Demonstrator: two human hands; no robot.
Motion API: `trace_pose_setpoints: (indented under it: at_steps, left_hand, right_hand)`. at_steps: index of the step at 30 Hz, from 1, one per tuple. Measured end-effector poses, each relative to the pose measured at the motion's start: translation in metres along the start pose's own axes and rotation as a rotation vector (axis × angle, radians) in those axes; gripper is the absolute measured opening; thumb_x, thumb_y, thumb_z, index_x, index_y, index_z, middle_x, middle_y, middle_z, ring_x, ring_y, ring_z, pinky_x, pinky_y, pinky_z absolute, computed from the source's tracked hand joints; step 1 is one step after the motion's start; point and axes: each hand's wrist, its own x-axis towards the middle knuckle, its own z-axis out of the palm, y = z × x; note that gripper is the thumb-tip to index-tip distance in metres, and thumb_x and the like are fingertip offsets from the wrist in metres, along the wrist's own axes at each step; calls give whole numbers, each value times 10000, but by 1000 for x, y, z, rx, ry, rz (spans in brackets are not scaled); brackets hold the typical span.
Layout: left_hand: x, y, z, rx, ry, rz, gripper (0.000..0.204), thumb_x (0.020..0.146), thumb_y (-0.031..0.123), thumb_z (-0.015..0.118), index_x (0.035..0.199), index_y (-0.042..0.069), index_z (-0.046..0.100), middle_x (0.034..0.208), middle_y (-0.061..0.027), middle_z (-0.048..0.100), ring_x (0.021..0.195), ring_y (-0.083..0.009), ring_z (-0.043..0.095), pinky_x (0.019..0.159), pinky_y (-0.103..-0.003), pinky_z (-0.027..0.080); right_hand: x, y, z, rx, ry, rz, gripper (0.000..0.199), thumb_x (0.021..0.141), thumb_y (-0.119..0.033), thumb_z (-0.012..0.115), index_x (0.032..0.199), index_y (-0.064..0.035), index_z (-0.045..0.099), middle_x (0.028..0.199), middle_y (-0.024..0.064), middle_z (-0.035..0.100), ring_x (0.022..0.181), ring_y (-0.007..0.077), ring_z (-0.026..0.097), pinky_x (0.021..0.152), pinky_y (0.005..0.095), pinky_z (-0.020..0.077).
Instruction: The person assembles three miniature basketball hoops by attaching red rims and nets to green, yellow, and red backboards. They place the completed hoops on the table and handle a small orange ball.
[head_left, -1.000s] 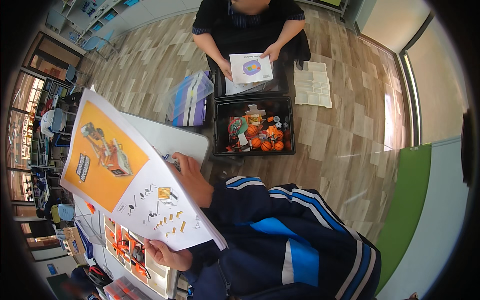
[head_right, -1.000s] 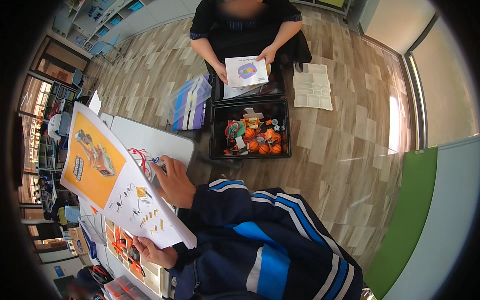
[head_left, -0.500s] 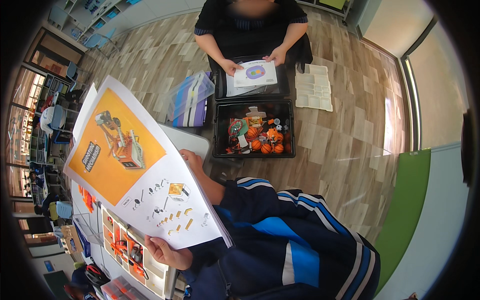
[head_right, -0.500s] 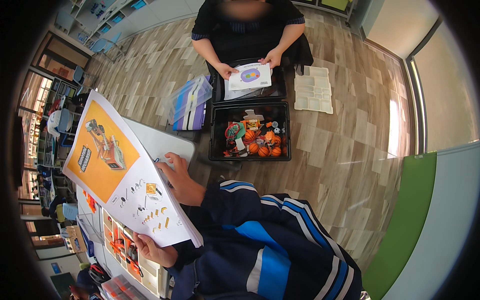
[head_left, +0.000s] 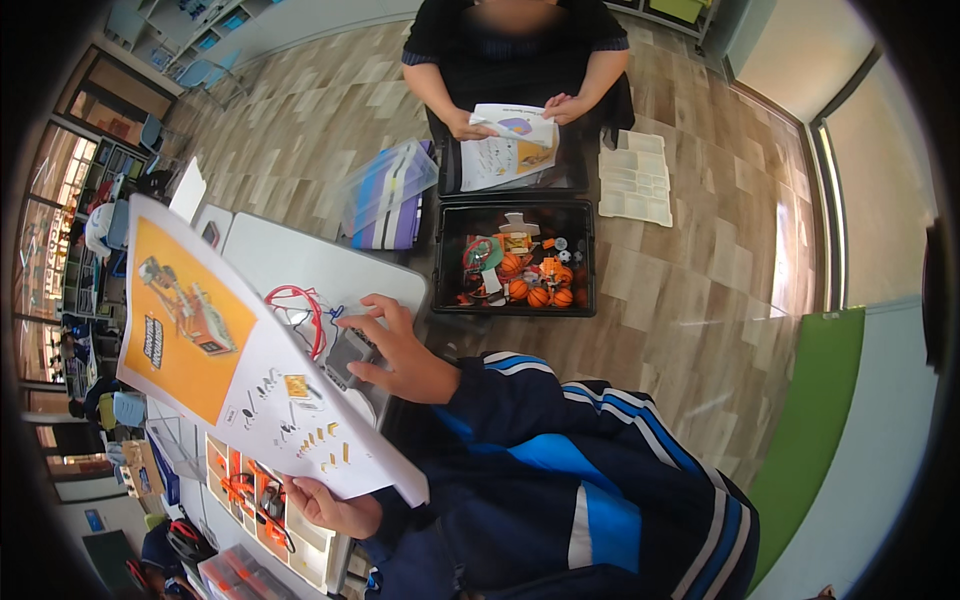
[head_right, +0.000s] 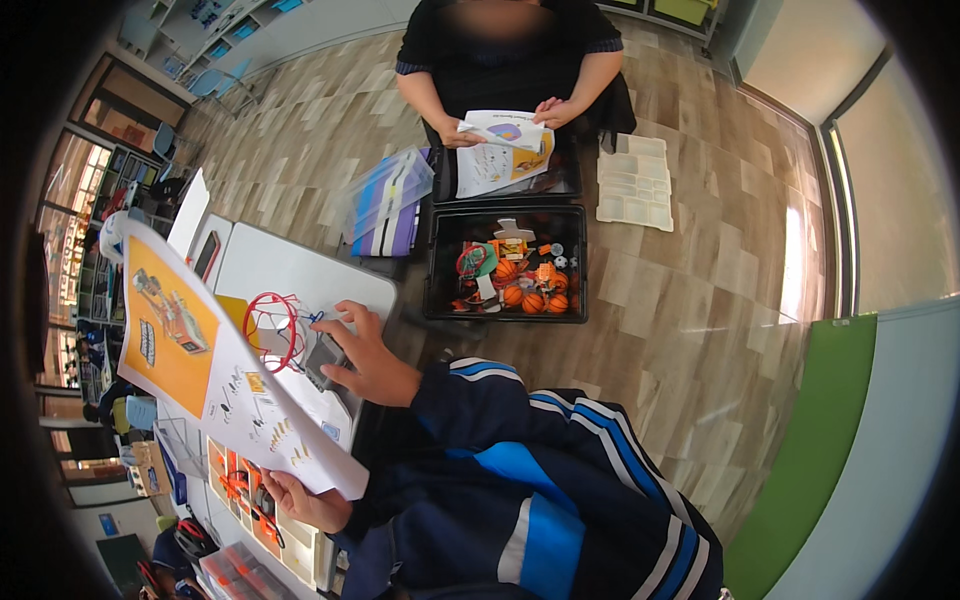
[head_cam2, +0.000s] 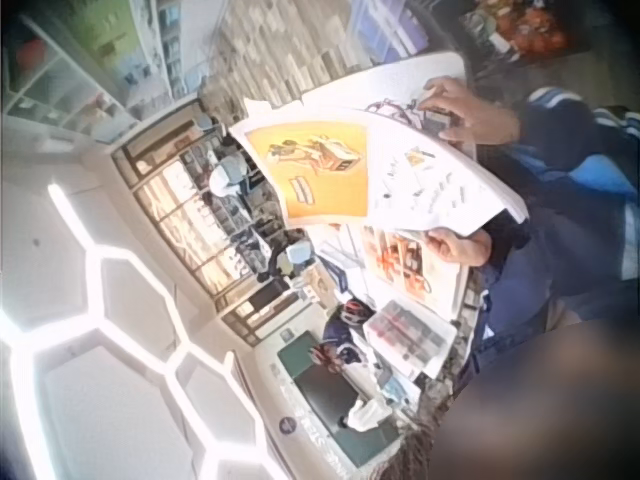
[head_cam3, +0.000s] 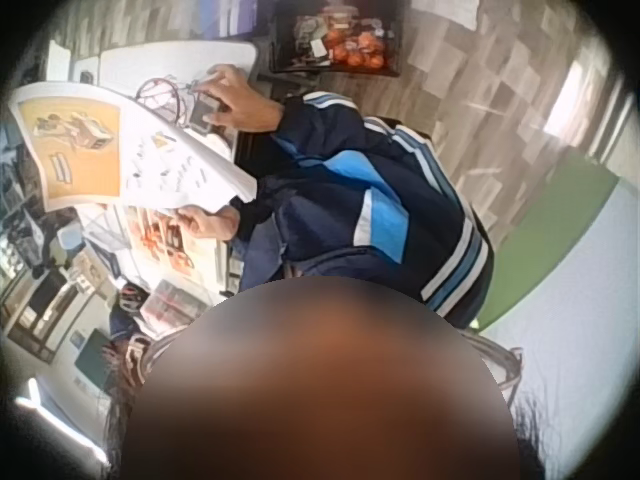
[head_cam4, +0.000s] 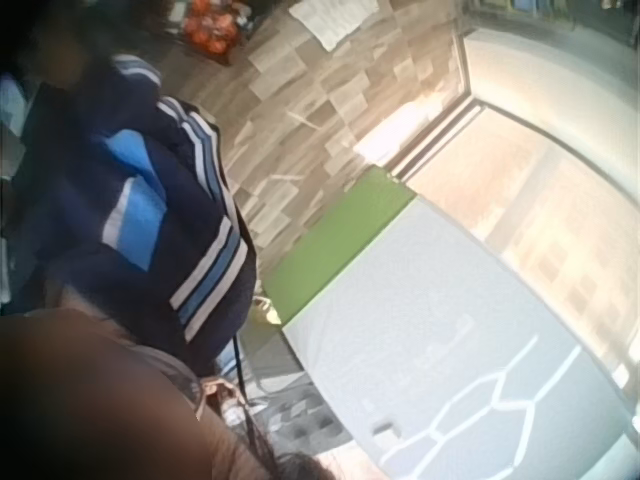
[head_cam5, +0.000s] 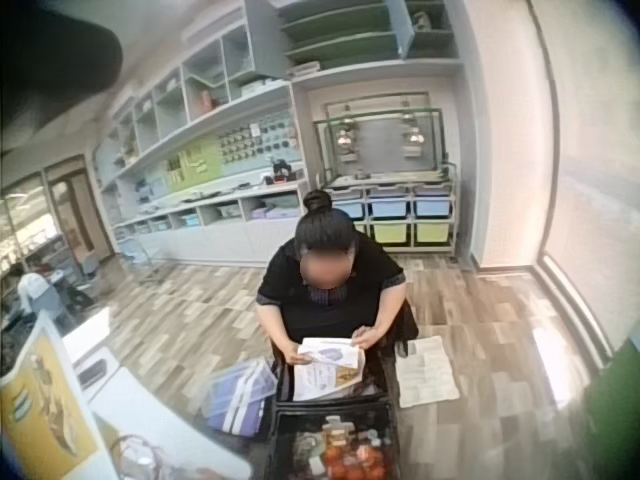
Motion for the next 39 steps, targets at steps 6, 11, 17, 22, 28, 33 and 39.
trace_pose_setpoints:
  at_steps: [6, 11, 17, 22, 28, 33, 39]
  left_hand:
    - [12, 23, -9, 85, 118, 59, 375, 1057, 230, 503, 1345, -9, 476, 1207, -156, 619, 1066, -191, 594, 955, -317, 463]
    - [15, 34, -7, -3, 177, 140, 327, 1046, 175, 520, 1311, -14, 494, 1193, -159, 631, 1081, -186, 603, 960, -323, 476]
    - [2, 27, 9, 137, 161, 272, 284, 1024, 87, 529, 1281, -34, 523, 1173, -136, 630, 1045, -173, 605, 949, -304, 482]
    - [-9, 34, 19, 162, -263, 50, 272, 1013, 47, 523, 1262, -56, 559, 1113, -144, 652, 967, -151, 629, 783, -280, 548]
    - [10, 52, 19, 71, -607, -240, 342, 985, -1, 547, 1325, -38, 550, 1297, -170, 599, 1010, -233, 682, 782, -299, 581]
    - [35, 67, -19, 365, -792, 11, 362, 945, 9, 609, 1305, -10, 578, 1298, -187, 590, 1126, -306, 634, 941, -351, 506]
    - [38, 84, -77, 645, -548, 114, 350, 889, -28, 656, 1237, 5, 632, 1267, -195, 604, 1103, -335, 644, 884, -355, 532]
  right_hand:
    - [2, -7, -7, 68, -24, 44, 525, 877, -250, 710, 1363, -155, 537, 1419, 178, 321, 1290, 331, 347, 1099, 416, 324]
    - [6, -17, -23, 350, -76, 32, 532, 941, -286, 662, 1392, -64, 487, 1394, 128, 432, 1311, 243, 394, 1100, 389, 344]
    - [-10, -47, -62, 995, -308, 218, 779, 934, -425, 667, 1493, -13, 313, 1352, 120, 519, 1053, 177, 623, 855, 345, 548]
    - [-7, -66, -75, 714, -146, 388, 569, 959, -115, 586, 1469, -21, 351, 1123, 127, 642, 687, 153, 671, 445, 246, 521]
    - [57, -80, -79, 595, 70, 357, 498, 940, -90, 573, 1409, -4, 430, 1053, 111, 666, 612, 157, 662, 328, 249, 449]
    - [170, -84, -37, 484, -121, 229, 452, 948, -91, 556, 1371, 21, 439, 1109, 108, 652, 771, 124, 661, 475, 257, 526]
    - [279, -37, 54, 417, -389, 285, 450, 938, -41, 488, 1380, 9, 419, 1233, 174, 620, 1012, 267, 695, 670, 366, 646]
